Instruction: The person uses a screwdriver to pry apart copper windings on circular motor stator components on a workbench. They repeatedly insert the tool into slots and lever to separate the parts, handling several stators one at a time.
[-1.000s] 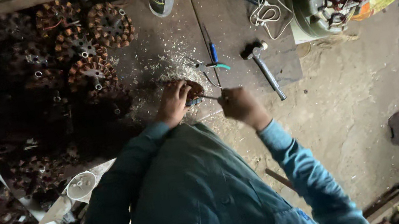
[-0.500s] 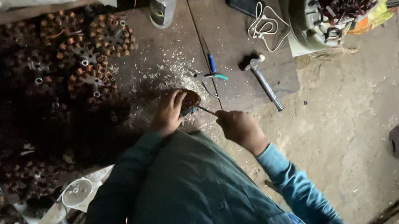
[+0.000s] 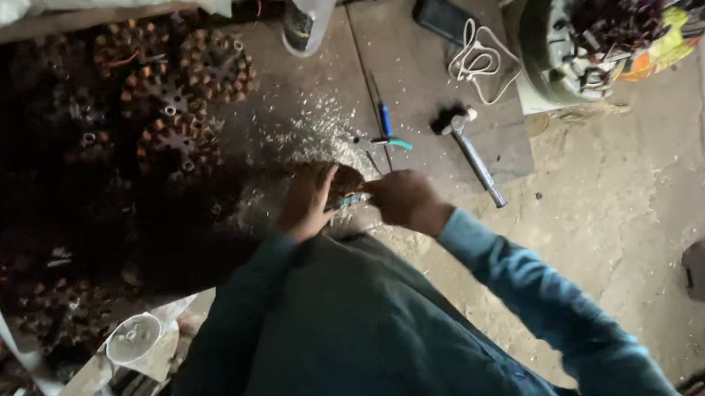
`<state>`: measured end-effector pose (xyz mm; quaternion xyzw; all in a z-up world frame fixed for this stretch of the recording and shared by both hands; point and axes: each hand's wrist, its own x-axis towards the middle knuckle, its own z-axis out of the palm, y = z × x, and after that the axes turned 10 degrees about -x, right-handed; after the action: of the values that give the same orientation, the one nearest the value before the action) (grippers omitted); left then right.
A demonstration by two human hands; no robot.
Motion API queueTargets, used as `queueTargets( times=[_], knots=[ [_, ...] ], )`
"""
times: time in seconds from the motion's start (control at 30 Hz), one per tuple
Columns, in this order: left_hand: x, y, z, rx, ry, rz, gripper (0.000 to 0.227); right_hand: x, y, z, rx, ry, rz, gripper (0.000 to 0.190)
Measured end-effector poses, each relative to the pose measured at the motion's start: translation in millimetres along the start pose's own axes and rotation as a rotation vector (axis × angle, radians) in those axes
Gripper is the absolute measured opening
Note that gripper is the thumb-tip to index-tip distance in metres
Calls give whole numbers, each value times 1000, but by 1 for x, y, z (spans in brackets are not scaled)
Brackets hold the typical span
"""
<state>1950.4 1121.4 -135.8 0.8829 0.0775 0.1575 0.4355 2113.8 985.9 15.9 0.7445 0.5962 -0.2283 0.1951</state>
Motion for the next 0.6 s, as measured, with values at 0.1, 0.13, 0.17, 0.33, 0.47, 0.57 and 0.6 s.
queueTargets(
  times=[0.1,0.13,0.17,0.33,0.47,0.57,0.6],
  knots=[
    [1,5,-2,-85,-30,-63,98,-25,18,-16,-20,-8,45,19],
    [-3,8,-1,-74,-34,-58,97,-33,21,-20,7,28,45,19],
    [2,6,-3,-55,-33,-39,95,-35,28,-26,48,66,29,19],
    [7,3,-5,-52,-21,-37,98,-21,32,-31,-2,-77,18,18],
    [1,-3,4,-7,-35,-41,104,-9,23,-20,-75,-64,21,18],
    [-5,-7,10,-13,-31,-23,107,-17,14,-15,69,61,-14,21],
    [-10,-7,11,-32,-37,-26,107,-25,8,-13,98,121,-25,23]
  ],
)
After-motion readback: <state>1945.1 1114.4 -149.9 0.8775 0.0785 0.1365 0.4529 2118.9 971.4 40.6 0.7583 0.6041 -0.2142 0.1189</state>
